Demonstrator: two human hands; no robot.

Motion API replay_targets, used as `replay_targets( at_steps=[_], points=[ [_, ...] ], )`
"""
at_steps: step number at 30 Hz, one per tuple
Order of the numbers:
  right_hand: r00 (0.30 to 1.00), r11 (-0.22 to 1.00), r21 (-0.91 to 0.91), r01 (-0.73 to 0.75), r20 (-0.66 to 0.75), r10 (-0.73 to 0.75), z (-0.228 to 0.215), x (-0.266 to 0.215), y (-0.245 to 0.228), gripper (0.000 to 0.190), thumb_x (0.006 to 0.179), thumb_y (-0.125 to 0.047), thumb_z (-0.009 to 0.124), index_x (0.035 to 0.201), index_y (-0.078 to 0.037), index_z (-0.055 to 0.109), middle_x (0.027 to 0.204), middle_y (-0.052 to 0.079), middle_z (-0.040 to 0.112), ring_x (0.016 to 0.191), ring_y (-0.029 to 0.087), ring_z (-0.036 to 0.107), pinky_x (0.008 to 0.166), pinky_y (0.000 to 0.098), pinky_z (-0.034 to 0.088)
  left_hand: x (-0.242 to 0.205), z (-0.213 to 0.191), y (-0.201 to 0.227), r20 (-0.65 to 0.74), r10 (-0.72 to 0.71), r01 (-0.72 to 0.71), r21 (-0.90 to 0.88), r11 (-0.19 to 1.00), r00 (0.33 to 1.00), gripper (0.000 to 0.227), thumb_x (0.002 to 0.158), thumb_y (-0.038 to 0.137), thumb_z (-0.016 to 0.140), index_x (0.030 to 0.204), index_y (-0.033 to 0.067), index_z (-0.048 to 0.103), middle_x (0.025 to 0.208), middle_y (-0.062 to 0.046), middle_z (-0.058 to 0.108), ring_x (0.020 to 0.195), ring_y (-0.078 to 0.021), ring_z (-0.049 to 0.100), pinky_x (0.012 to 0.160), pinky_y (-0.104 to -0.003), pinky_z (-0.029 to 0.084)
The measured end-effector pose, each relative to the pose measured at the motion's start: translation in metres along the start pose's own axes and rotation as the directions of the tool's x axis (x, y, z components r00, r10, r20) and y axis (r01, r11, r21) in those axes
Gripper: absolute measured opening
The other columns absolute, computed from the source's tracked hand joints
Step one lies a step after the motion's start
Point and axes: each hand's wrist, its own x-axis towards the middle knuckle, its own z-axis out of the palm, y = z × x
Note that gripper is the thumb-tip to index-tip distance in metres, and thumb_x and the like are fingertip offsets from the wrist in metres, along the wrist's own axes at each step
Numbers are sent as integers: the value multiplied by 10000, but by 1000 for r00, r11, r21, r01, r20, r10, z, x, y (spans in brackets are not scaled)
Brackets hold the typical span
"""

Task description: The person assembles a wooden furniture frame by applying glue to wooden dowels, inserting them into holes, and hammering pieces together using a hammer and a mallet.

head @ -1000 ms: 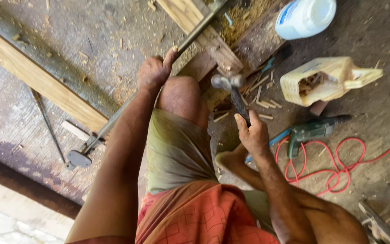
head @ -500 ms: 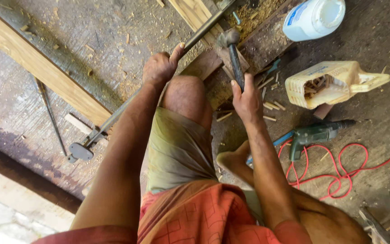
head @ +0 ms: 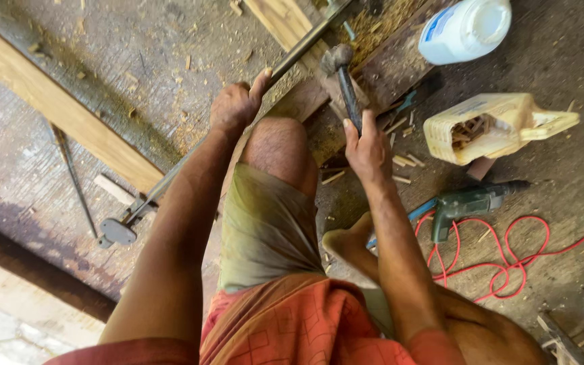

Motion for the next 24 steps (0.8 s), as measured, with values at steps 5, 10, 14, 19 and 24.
replay_targets(
  at_steps=[5, 10, 14, 19, 24],
  points=[
    [861, 885, 212, 413, -409, -304, -10, -21, 9, 259, 1163, -224, 483, 1220, 29, 472, 797, 49, 605, 567, 128, 592, 480, 293, 523, 3, 7, -8, -61, 29, -31, -23, 999, 998, 981, 887, 889, 259, 1007, 66, 779, 1003, -259, 721, 971, -387, 706, 838, -522, 553],
    [881, 899, 173, 402, -341, -328, 14, -14, 14, 310, 1147, -259, 518, 1226, 36, 464, 796, 77, 605, 598, 180, 609, 492, 314, 527, -4, -5, 3, -7, 16, -16, -13, 1000, 1000, 958, 893, 868, 246, 1026, 80, 775, 1017, -252, 736, 987, -371, 714, 866, -530, 541],
    [994, 994, -73, 78, -66, -83, 14, -10, 12, 276, 1116, -290, 611, 1118, -29, 522, 775, 116, 645, 614, 273, 637, 478, 393, 470, -5, -5, 3, -10, 11, -11, -1, 1000, 1000, 975, 896, 876, 241, 1031, 66, 766, 1033, -264, 718, 998, -378, 702, 866, -530, 531],
    [889, 944, 123, 305, -393, -235, -1, -32, -1, 304, 1119, -270, 587, 1141, 20, 499, 774, 134, 634, 646, 273, 654, 554, 439, 498, 3, -2, -2, -55, 62, -62, -3, 998, 997, 984, 906, 881, 242, 1031, 64, 775, 1066, -283, 699, 1024, -413, 688, 889, -522, 530],
    [996, 987, 163, 5, -89, 10, 23, -17, 17, 312, 1070, -274, 540, 1131, 30, 504, 721, 98, 623, 537, 230, 634, 422, 358, 523, 7, 6, -3, -63, 25, -29, -75, 997, 998, 939, 889, 870, 290, 1024, 64, 752, 1101, -277, 682, 1044, -417, 669, 860, -545, 504]
  ],
)
